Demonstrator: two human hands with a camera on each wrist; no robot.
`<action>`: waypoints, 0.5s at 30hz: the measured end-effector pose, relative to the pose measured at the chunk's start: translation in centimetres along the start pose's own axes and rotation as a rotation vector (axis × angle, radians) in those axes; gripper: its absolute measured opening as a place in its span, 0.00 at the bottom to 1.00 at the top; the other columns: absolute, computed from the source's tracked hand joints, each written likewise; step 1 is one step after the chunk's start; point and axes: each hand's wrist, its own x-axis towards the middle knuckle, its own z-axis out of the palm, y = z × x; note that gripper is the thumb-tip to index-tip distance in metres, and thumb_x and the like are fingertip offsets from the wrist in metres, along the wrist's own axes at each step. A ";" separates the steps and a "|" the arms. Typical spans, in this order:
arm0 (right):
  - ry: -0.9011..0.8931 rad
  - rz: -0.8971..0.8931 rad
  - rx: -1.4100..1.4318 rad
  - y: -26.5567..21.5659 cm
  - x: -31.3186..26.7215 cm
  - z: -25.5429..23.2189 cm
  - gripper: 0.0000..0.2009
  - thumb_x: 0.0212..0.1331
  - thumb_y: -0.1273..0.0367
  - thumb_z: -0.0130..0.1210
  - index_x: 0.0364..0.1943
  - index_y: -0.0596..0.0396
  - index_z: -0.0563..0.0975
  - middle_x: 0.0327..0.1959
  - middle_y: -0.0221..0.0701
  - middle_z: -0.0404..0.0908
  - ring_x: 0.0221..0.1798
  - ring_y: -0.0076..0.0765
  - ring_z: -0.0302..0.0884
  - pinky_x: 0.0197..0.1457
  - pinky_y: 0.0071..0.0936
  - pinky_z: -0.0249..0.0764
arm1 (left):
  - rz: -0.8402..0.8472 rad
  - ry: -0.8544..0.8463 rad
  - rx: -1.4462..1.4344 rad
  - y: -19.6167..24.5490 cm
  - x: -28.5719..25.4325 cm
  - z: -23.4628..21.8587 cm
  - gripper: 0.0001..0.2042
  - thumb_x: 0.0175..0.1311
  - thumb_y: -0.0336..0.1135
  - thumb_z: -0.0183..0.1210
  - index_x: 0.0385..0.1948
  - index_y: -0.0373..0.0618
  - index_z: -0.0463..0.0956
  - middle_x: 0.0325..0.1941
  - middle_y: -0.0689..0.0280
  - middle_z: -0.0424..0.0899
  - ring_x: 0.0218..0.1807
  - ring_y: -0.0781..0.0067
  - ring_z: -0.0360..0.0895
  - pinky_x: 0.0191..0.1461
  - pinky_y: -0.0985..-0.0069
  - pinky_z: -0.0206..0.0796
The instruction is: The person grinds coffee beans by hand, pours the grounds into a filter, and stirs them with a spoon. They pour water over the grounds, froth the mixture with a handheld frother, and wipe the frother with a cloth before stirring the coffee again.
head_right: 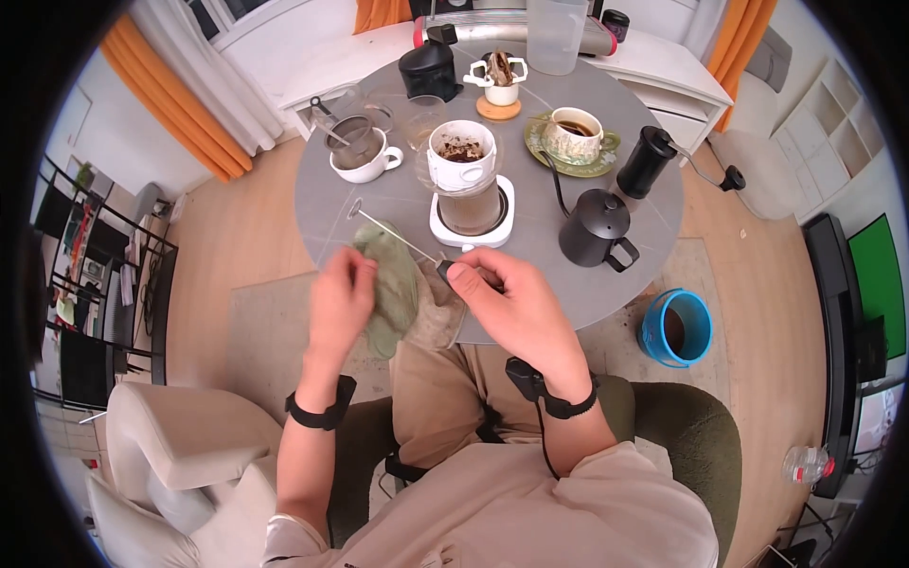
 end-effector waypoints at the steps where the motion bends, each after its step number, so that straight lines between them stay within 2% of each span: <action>1: 0.007 0.015 0.021 0.0 0.0 -0.1 0.15 0.77 0.60 0.60 0.47 0.61 0.81 0.30 0.18 0.77 0.34 0.11 0.68 0.36 0.18 0.66 | -0.118 0.000 -0.152 -0.3 0.4 -0.7 0.11 0.74 0.38 0.60 0.44 0.38 0.80 0.44 0.54 0.86 0.49 0.60 0.83 0.54 0.61 0.75; 2: 0.006 0.025 0.027 -0.1 -0.1 -0.2 0.15 0.77 0.60 0.60 0.47 0.61 0.81 0.29 0.18 0.77 0.34 0.12 0.68 0.36 0.18 0.65 | -0.237 0.003 -0.303 -0.4 0.6 -1.4 0.10 0.76 0.37 0.57 0.45 0.38 0.80 0.46 0.55 0.87 0.51 0.62 0.83 0.55 0.61 0.75; 5: -0.018 0.042 0.037 -0.2 0.0 -0.3 0.14 0.77 0.60 0.60 0.47 0.60 0.82 0.29 0.18 0.77 0.33 0.12 0.67 0.36 0.18 0.65 | -0.433 0.163 -1.378 0.0 1.0 -3.4 0.14 0.79 0.36 0.48 0.46 0.37 0.81 0.47 0.58 0.88 0.50 0.66 0.84 0.53 0.62 0.77; 6: -0.036 0.040 0.034 -0.3 0.0 -0.3 0.14 0.77 0.60 0.60 0.47 0.60 0.82 0.28 0.18 0.76 0.32 0.13 0.67 0.35 0.19 0.65 | -0.448 0.119 -1.492 -0.5 1.0 -4.3 0.18 0.79 0.38 0.45 0.50 0.35 0.82 0.50 0.57 0.88 0.49 0.62 0.85 0.53 0.62 0.79; 9: -0.081 -0.014 -0.015 0.0 -0.1 0.1 0.15 0.78 0.60 0.59 0.47 0.61 0.82 0.28 0.18 0.76 0.32 0.14 0.65 0.35 0.20 0.65 | -0.391 0.041 -1.685 -0.5 0.7 -5.4 0.18 0.79 0.36 0.43 0.51 0.34 0.81 0.51 0.55 0.87 0.50 0.59 0.85 0.58 0.62 0.79; 13: -0.151 -0.026 -0.073 -0.2 -0.2 0.8 0.15 0.77 0.60 0.60 0.46 0.62 0.82 0.27 0.20 0.76 0.32 0.16 0.66 0.35 0.22 0.66 | -0.309 -0.135 -1.765 -1.8 0.2 -4.4 0.17 0.79 0.36 0.45 0.54 0.34 0.80 0.51 0.56 0.87 0.51 0.59 0.85 0.57 0.62 0.79; 15: -0.129 -0.036 -0.116 -0.5 -0.3 1.2 0.15 0.76 0.61 0.61 0.46 0.61 0.83 0.28 0.22 0.77 0.32 0.18 0.67 0.36 0.24 0.68 | -0.233 -0.246 -1.767 -1.4 0.0 -3.9 0.18 0.82 0.39 0.46 0.60 0.37 0.77 0.56 0.59 0.86 0.56 0.63 0.84 0.61 0.63 0.77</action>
